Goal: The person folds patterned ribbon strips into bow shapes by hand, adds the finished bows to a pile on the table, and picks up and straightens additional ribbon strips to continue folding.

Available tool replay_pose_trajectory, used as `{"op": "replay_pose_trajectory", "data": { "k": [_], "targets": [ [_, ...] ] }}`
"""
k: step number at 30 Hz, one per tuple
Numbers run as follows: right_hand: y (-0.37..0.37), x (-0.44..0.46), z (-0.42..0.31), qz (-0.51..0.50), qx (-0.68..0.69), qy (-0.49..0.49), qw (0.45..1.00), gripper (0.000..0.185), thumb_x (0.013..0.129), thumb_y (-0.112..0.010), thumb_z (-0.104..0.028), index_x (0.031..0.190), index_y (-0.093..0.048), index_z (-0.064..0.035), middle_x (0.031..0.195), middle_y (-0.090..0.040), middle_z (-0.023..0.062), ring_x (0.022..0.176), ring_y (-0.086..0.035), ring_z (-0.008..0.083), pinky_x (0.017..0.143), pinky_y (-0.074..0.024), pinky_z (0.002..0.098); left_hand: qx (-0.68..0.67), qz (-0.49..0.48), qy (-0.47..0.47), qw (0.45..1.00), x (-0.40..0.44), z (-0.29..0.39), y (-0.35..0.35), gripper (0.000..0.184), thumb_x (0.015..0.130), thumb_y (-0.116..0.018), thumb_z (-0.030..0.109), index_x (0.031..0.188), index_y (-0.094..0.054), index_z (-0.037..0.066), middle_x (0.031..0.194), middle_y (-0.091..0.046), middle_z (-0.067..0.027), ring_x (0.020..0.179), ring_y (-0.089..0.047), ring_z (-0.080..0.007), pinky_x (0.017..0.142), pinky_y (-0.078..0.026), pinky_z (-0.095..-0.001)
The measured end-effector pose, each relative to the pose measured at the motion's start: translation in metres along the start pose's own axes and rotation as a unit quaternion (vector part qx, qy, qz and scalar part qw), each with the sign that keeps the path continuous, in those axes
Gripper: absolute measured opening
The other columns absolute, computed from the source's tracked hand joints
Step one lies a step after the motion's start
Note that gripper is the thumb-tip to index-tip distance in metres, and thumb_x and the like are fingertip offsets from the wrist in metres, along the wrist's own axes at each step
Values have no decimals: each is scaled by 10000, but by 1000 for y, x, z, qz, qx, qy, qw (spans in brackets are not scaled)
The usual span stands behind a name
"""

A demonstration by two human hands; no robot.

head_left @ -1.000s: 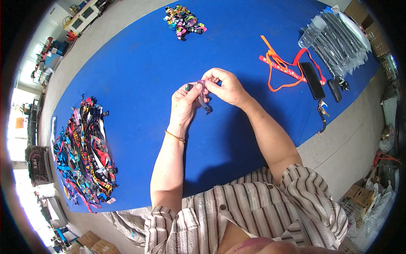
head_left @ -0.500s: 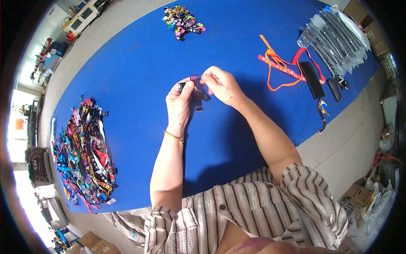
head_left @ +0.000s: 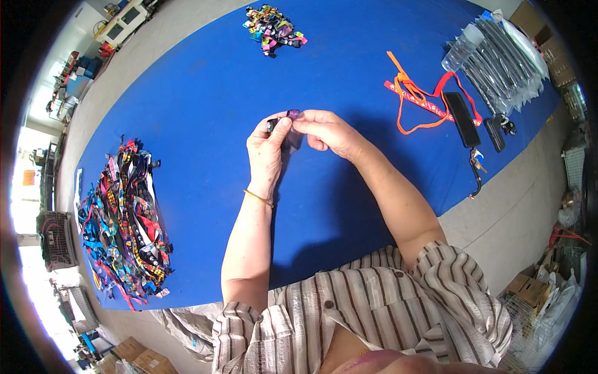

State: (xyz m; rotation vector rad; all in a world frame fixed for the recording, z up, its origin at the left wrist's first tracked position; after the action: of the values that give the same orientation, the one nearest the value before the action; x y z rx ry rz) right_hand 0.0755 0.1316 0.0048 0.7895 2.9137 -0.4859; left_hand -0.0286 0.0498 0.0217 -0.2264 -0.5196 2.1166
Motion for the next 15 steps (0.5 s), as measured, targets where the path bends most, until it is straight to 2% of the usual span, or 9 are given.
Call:
{"op": "replay_pose_trajectory", "data": {
  "k": [2,3,6,12,15],
  "targets": [
    [-4,0,3,2,55,-10,998,203,1026,-622,-249,1082,-651,-56,782,-596,-12,505,-453,47,421,-302,224,20,-6,0,1000,2,-5,6,188,966,-736,122,1120,-735,16,978,-741,-46,820,-664,-103,746,-547,-246],
    [-7,-1,3,-13,75,-21,997,192,1031,-612,-236,1087,-644,-55,784,-592,-10,501,-450,49,419,-300,224,30,-8,0,1000,2,-5,7,192,967,-732,121,1127,-734,17,986,-745,-48,836,-676,-106,764,-557,-247],
    [-15,-4,1,-50,126,-48,990,168,1044,-587,-207,1096,-633,-53,793,-585,-6,493,-437,51,413,-292,222,36,-35,9,999,2,-4,5,174,950,-756,116,1094,-742,21,906,-716,-23,739,-609,-83,694,-496,-232],
    [-11,-1,15,-79,191,-93,974,152,1048,-591,-197,1070,-635,-54,795,-582,-3,479,-395,39,411,-268,216,10,-23,2,1000,1,1,1,185,952,-754,123,1103,-740,18,859,-704,-23,738,-608,-87,694,-495,-231],
    [-12,-3,14,-86,226,-90,966,142,1033,-621,-196,1030,-632,-55,773,-574,-5,474,-379,36,408,-254,220,13,-59,3,998,3,-3,0,216,968,-734,142,1141,-721,13,931,-728,-45,765,-637,-106,721,-523,-247]
  ]
}}
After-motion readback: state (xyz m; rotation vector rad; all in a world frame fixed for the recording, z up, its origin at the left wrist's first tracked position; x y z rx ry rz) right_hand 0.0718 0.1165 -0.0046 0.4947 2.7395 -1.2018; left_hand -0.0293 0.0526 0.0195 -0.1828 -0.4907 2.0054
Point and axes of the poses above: each hand's wrist, its own x-axis towards the middle knuckle, its own y-axis out of the back of the hand, z = x × y, the point moved 9 cm from there along x, towards the middle knuckle
